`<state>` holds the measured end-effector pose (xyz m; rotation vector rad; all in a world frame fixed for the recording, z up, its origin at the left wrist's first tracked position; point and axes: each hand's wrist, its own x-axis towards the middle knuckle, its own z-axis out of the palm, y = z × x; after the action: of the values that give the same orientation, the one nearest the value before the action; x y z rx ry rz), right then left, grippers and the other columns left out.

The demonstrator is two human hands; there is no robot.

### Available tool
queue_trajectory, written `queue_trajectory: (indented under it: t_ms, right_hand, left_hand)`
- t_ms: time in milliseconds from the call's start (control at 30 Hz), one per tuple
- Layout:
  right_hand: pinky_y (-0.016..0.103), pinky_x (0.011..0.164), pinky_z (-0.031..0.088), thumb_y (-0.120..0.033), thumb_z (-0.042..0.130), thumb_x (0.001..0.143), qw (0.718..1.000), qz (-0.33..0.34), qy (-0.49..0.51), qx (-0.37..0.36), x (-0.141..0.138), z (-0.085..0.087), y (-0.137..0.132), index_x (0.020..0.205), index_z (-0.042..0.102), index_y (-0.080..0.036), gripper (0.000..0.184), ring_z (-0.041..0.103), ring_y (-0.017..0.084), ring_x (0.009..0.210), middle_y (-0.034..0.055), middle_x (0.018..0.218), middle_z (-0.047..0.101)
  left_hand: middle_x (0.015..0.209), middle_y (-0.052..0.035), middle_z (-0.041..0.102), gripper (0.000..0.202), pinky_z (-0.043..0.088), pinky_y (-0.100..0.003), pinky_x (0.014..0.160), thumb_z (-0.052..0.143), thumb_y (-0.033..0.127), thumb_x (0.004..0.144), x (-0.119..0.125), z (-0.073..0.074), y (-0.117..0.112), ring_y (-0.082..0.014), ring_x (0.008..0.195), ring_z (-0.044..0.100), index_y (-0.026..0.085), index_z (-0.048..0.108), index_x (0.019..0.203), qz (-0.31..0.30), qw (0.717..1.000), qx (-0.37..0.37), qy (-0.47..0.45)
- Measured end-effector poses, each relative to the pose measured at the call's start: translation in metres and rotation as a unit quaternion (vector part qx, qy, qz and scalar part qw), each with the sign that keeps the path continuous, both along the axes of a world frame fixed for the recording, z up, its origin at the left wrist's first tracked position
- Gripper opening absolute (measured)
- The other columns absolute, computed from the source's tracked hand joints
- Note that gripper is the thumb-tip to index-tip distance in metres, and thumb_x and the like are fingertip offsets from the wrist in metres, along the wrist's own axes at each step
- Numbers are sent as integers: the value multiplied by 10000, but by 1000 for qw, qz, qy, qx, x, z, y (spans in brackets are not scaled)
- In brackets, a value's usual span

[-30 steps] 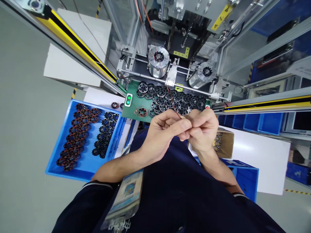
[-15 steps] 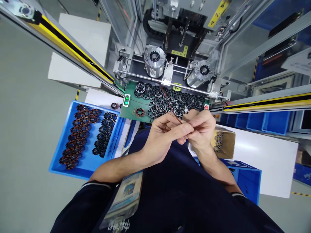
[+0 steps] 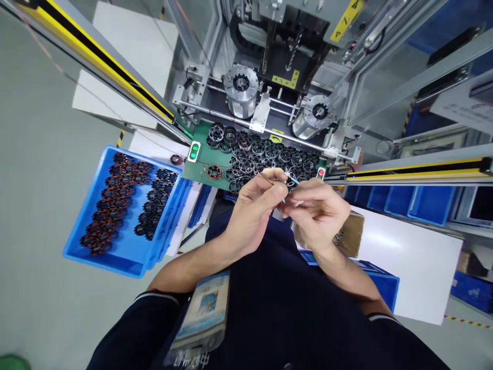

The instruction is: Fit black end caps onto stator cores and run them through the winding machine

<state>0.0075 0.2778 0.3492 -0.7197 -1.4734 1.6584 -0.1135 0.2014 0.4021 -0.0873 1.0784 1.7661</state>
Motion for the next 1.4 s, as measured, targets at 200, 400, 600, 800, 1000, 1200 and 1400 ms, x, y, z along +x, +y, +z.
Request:
queue_trajectory:
  t_ms: [200, 400, 600, 800, 1000, 1200, 1400]
  right_hand:
    - [256, 491, 626, -311, 1028, 901, 996, -29, -11, -83, -63, 12, -18, 980, 872, -272, 180, 727, 150, 554, -20, 847, 792]
    - [230, 485, 597, -335, 920, 1018, 998, -45, -46, -13, -135, 27, -26, 963, 888, -260, 99, 695, 145, 517, -18, 718, 745]
    - [234, 541, 626, -434, 922, 1025, 991, -43, -124, 12, -165, 22, 6, 912, 845, -225, 250, 662, 130, 531, -13, 691, 733]
    - [153, 511, 564, -538, 1055, 872, 988, 12, -125, -89, -173, -12, 81, 872, 799, -205, 420, 588, 72, 567, -42, 729, 692]
    - [145, 514, 557, -519, 1071, 842, 971, 84, -164, -154, -204, -55, 137, 946, 782, -225, 425, 561, 73, 631, -46, 815, 696]
    - [202, 600, 626, -547, 938, 984, 982, 95, -147, -70, -260, -105, 167, 1063, 800, -295, 298, 647, 107, 738, -24, 969, 749]
    - [226, 628, 639, -544, 852, 1063, 985, 84, -147, -17, -303, -132, 186, 1092, 777, -313, 244, 712, 121, 803, -23, 1020, 777]
  left_hand:
    - [962, 22, 688, 520, 552, -212, 597, 1135, 483, 760, -56, -7, -6, -66, 661, 609, 177, 715, 759, -35, 999, 25, -27]
    - [930, 13, 661, 594, 495, -211, 558, 1150, 499, 716, -124, -7, -10, -51, 596, 589, 150, 669, 717, -57, 996, 61, -43]
    - [843, -51, 794, 433, 606, -267, 698, 1119, 512, 762, -172, -39, 15, -158, 739, 707, 179, 842, 759, -67, 990, 103, 63]
    - [970, -82, 925, 196, 650, -288, 801, 996, 397, 940, -203, -102, 72, -209, 844, 849, 235, 970, 1046, -105, 948, 183, 237]
    - [925, -91, 901, 23, 705, -373, 868, 963, 210, 940, -238, -142, 108, -264, 870, 872, 214, 960, 963, -51, 929, 219, 292]
    - [859, -82, 850, 179, 728, -376, 830, 1034, 61, 800, -280, -171, 140, -271, 839, 867, 162, 887, 811, 47, 977, 174, 113]
    - [934, -95, 878, 167, 761, -424, 853, 978, 89, 892, -316, -194, 165, -317, 938, 905, 204, 910, 791, 43, 981, 122, 142]
